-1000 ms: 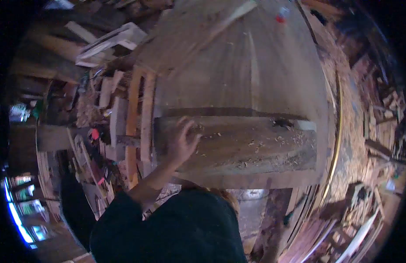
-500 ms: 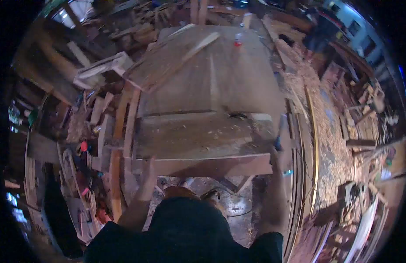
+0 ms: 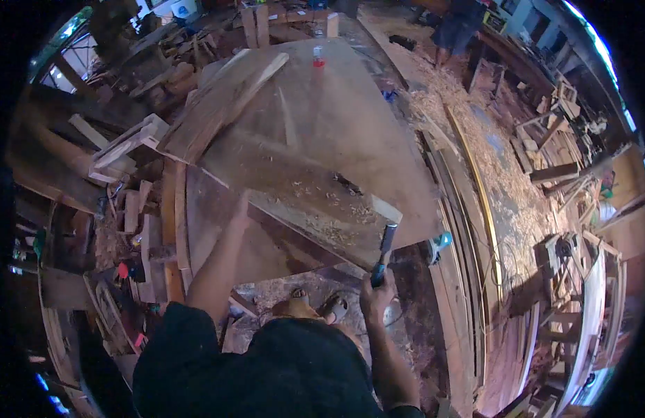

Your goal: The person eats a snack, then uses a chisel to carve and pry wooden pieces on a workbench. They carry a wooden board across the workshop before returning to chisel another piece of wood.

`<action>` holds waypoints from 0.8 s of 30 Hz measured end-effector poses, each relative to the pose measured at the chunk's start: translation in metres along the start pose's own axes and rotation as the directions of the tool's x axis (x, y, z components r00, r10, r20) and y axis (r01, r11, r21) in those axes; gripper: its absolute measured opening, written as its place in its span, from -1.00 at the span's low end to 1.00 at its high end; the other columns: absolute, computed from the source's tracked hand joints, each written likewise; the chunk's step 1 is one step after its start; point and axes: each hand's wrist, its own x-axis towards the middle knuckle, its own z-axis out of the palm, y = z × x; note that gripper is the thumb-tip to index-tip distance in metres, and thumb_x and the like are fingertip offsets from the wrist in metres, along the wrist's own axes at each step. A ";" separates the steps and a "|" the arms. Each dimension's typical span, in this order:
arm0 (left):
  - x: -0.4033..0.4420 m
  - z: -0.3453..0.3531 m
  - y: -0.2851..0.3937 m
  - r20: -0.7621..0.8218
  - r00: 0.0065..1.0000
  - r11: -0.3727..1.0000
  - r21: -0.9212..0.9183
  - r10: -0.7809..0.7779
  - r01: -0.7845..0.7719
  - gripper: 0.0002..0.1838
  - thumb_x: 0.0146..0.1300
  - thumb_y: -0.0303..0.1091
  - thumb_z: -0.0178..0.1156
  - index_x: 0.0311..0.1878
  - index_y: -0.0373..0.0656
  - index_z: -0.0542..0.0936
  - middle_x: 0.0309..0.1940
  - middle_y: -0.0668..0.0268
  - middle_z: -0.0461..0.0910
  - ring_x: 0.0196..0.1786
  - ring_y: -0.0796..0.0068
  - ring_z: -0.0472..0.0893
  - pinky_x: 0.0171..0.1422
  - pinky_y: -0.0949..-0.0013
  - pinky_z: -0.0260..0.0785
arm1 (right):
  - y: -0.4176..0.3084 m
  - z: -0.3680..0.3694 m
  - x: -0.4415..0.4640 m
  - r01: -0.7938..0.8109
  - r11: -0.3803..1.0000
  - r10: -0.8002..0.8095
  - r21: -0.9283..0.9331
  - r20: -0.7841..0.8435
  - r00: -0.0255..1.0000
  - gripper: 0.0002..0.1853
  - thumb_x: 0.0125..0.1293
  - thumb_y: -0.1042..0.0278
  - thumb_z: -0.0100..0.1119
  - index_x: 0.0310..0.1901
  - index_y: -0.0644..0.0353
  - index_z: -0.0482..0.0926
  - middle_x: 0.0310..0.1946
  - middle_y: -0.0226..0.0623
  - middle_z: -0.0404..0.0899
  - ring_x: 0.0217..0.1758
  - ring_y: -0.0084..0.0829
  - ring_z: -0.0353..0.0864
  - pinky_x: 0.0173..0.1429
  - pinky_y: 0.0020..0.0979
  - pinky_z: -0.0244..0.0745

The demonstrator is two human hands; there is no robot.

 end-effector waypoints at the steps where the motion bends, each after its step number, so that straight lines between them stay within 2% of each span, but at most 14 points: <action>1: -0.004 0.005 0.021 0.054 0.998 0.998 -0.060 0.008 -0.005 -0.36 0.26 -0.17 0.29 0.35 -0.25 0.42 0.23 0.16 0.50 0.18 0.21 0.54 0.28 0.18 0.40 | -0.032 -0.001 -0.013 -0.152 0.984 0.155 -0.090 0.027 0.987 -0.79 0.30 0.34 0.27 -0.14 0.32 0.63 -0.45 -0.39 0.60 -0.34 -0.56 0.52 -0.15 -0.40 0.48; 2: 0.015 0.005 0.018 0.118 0.993 0.995 -0.100 -0.017 0.029 -0.36 0.26 -0.20 0.29 0.37 -0.24 0.41 0.25 0.15 0.50 0.20 0.21 0.54 0.29 0.19 0.39 | -0.051 0.000 -0.023 -0.255 0.965 0.249 0.060 0.095 0.964 -0.77 0.29 0.32 0.29 -0.13 0.31 0.65 -0.45 -0.35 0.60 -0.35 -0.54 0.52 -0.15 -0.38 0.48; 4: 0.063 -0.003 -0.002 0.253 0.966 0.980 -0.169 -0.058 0.103 -0.34 0.25 -0.26 0.30 0.40 -0.24 0.39 0.28 0.14 0.49 0.23 0.21 0.53 0.32 0.20 0.37 | -0.057 0.012 -0.047 -0.181 0.983 0.179 0.000 0.156 0.971 -0.75 0.27 0.32 0.31 -0.11 0.31 0.66 -0.45 -0.35 0.59 -0.36 -0.54 0.50 -0.19 -0.36 0.46; 6: 0.055 0.000 0.003 0.256 0.964 0.995 -0.090 0.068 -0.047 -0.37 0.27 -0.29 0.30 0.39 -0.24 0.41 0.24 0.16 0.53 0.22 0.24 0.54 0.30 0.21 0.38 | -0.053 0.017 -0.070 -0.140 0.979 0.185 -0.150 0.346 0.920 -0.75 0.29 0.33 0.34 -0.10 0.33 0.66 -0.45 -0.35 0.59 -0.36 -0.54 0.49 -0.23 -0.37 0.45; 7: 0.043 0.000 0.001 0.255 0.959 0.992 -0.049 0.126 -0.117 -0.39 0.28 -0.31 0.30 0.38 -0.24 0.42 0.22 0.17 0.55 0.21 0.26 0.54 0.30 0.22 0.38 | -0.066 0.013 -0.071 -0.086 0.996 0.083 -0.011 0.414 0.906 -0.75 0.30 0.33 0.37 -0.10 0.32 0.67 -0.46 -0.33 0.59 -0.36 -0.54 0.50 -0.24 -0.38 0.45; 10: -0.010 0.000 -0.039 0.269 0.933 0.971 -0.085 0.238 -0.223 -0.50 0.30 -0.36 0.32 0.28 -0.26 0.51 0.06 0.24 0.64 0.11 0.32 0.58 0.22 0.24 0.42 | -0.037 0.004 -0.034 -0.015 0.997 0.040 -0.075 0.343 0.938 -0.77 0.27 0.33 0.39 -0.15 0.31 0.66 -0.47 -0.30 0.59 -0.37 -0.54 0.50 -0.25 -0.36 0.46; 12: -0.095 -0.006 -0.066 0.150 0.970 0.981 0.010 0.192 -0.195 -0.62 0.31 -0.31 0.36 0.13 -0.26 0.60 -0.05 0.31 0.67 0.01 0.44 0.61 0.15 0.31 0.44 | -0.029 -0.011 0.021 0.032 0.987 0.009 -0.156 0.252 0.968 -0.75 0.23 0.32 0.40 -0.17 0.30 0.63 -0.48 -0.28 0.57 -0.40 -0.49 0.52 -0.27 -0.32 0.46; 13: -0.126 -0.015 -0.096 0.200 0.966 0.984 0.033 0.165 -0.175 -0.71 0.31 -0.35 0.36 0.03 -0.25 0.63 -0.13 0.34 0.67 -0.06 0.52 0.61 0.04 0.37 0.46 | -0.033 -0.020 0.052 0.086 0.963 -0.017 -0.254 0.264 0.964 -0.74 0.22 0.32 0.41 -0.15 0.28 0.62 -0.47 -0.27 0.58 -0.41 -0.45 0.54 -0.27 -0.30 0.47; 14: -0.171 -0.019 -0.098 0.365 0.928 0.996 -0.076 0.071 -0.046 -0.74 0.35 -0.29 0.33 -0.02 -0.23 0.61 -0.18 0.35 0.65 -0.10 0.58 0.60 -0.05 0.39 0.46 | -0.038 -0.027 0.083 0.143 0.927 -0.042 -0.347 0.282 0.959 -0.72 0.21 0.31 0.41 -0.14 0.27 0.60 -0.46 -0.26 0.58 -0.42 -0.42 0.55 -0.27 -0.28 0.48; 16: -0.244 -0.010 -0.064 0.364 0.845 0.919 0.119 -0.391 0.375 -0.73 0.37 -0.21 0.31 -0.02 -0.18 0.61 -0.26 0.36 0.64 -0.16 0.58 0.61 -0.11 0.41 0.46 | -0.028 -0.022 0.138 0.116 0.938 -0.036 -0.326 0.242 0.970 -0.63 0.18 0.28 0.40 -0.02 0.24 0.57 -0.45 -0.22 0.57 -0.41 -0.33 0.57 -0.26 -0.23 0.48; 18: -0.261 0.002 -0.084 0.352 0.837 0.906 0.108 -0.419 0.408 -0.73 0.40 -0.18 0.29 -0.01 -0.16 0.59 -0.21 0.37 0.62 -0.13 0.56 0.60 -0.01 0.34 0.48 | -0.056 -0.015 0.184 0.074 0.922 0.069 -0.380 0.350 0.934 -0.52 0.23 0.20 0.28 0.16 0.20 0.52 -0.27 0.06 0.66 -0.18 0.04 0.69 -0.06 -0.05 0.54; 20: -0.270 0.022 -0.108 0.327 0.840 0.898 0.081 -0.433 0.432 -0.72 0.42 -0.15 0.27 0.00 -0.13 0.58 -0.17 0.38 0.60 -0.10 0.54 0.59 0.10 0.27 0.50 | -0.003 0.023 0.239 0.311 0.919 -0.226 -0.243 0.323 0.919 -0.43 0.26 0.18 0.24 0.29 0.14 0.43 -0.11 0.10 0.66 -0.01 0.05 0.67 0.11 -0.02 0.52; 22: -0.286 0.043 -0.124 0.292 0.843 0.887 0.045 -0.451 0.459 -0.72 0.45 -0.12 0.25 0.02 -0.10 0.57 -0.13 0.39 0.58 -0.07 0.51 0.58 0.21 0.19 0.53 | 0.014 0.043 0.275 0.483 0.807 -0.290 -0.339 0.486 0.825 -0.42 0.24 0.16 0.29 0.28 0.14 0.47 -0.09 0.09 0.64 -0.01 -0.02 0.66 0.06 -0.04 0.52; 24: -0.311 0.060 -0.105 0.229 0.896 0.897 -0.147 -0.379 0.417 -0.67 0.43 -0.12 0.26 0.03 -0.18 0.57 -0.19 0.37 0.58 -0.14 0.52 0.58 0.09 0.29 0.53 | 0.035 0.056 0.293 0.602 0.694 -0.344 -0.395 0.553 0.759 -0.39 0.23 0.15 0.30 0.31 0.14 0.46 -0.04 0.12 0.62 0.02 -0.01 0.65 0.07 -0.02 0.51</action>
